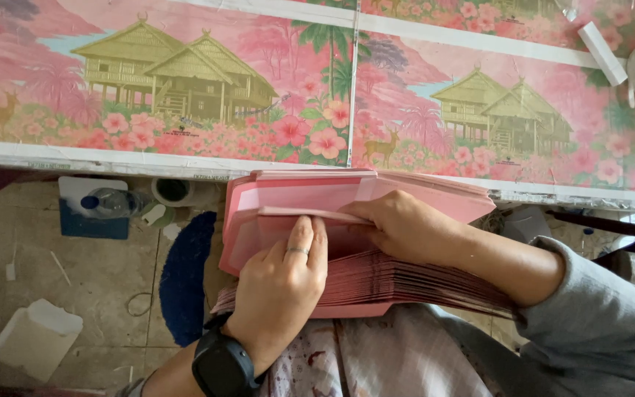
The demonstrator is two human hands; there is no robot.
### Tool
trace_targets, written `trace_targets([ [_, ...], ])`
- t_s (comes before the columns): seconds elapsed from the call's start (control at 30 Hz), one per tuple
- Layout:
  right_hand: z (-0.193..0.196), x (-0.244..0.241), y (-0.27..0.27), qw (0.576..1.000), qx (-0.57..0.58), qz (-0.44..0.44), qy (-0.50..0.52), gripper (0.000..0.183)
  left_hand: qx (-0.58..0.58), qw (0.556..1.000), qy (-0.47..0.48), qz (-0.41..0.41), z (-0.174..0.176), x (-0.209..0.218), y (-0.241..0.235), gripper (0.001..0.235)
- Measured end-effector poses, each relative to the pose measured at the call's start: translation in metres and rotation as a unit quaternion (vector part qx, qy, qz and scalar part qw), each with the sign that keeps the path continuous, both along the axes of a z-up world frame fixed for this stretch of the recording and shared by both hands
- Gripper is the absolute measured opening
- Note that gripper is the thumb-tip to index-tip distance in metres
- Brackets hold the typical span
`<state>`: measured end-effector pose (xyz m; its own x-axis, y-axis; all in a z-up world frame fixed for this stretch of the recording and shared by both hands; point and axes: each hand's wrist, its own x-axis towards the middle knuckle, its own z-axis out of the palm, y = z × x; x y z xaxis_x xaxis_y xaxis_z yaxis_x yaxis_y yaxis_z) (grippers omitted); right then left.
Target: A person is seen flipping through and organizing a large stack of pink envelopes on a decorated work table.
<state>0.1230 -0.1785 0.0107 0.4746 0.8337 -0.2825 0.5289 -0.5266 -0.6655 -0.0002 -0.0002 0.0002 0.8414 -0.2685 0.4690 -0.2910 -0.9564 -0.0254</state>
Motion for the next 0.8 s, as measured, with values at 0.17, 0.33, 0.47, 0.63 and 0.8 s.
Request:
trace_targets([
  [0.17,0.045,0.013,0.019,0.989,-0.006,0.129,0.075,0.043,-0.036,0.997,0.067,0.006,0.004,0.002,-0.003,0.018],
  [0.33,0.029,0.039,0.011,0.981,-0.068,0.140,0.118,0.052,-0.090,0.991,0.081,-0.054,0.016,0.002,0.001,0.014],
  [0.47,0.013,0.041,0.008,0.986,-0.137,0.006,0.099,0.052,-0.128,0.983,0.102,-0.089,0.013,0.002,0.001,0.015],
  [0.63,-0.009,0.029,-0.002,0.997,-0.069,-0.016,0.024,0.050,-0.095,0.991,0.086,-0.046,-0.004,0.010,-0.001,0.024],
  [0.8,0.028,0.032,0.005,0.969,-0.217,0.086,0.078,0.053,-0.096,0.990,0.096,-0.043,0.013,0.009,0.002,0.020],
])
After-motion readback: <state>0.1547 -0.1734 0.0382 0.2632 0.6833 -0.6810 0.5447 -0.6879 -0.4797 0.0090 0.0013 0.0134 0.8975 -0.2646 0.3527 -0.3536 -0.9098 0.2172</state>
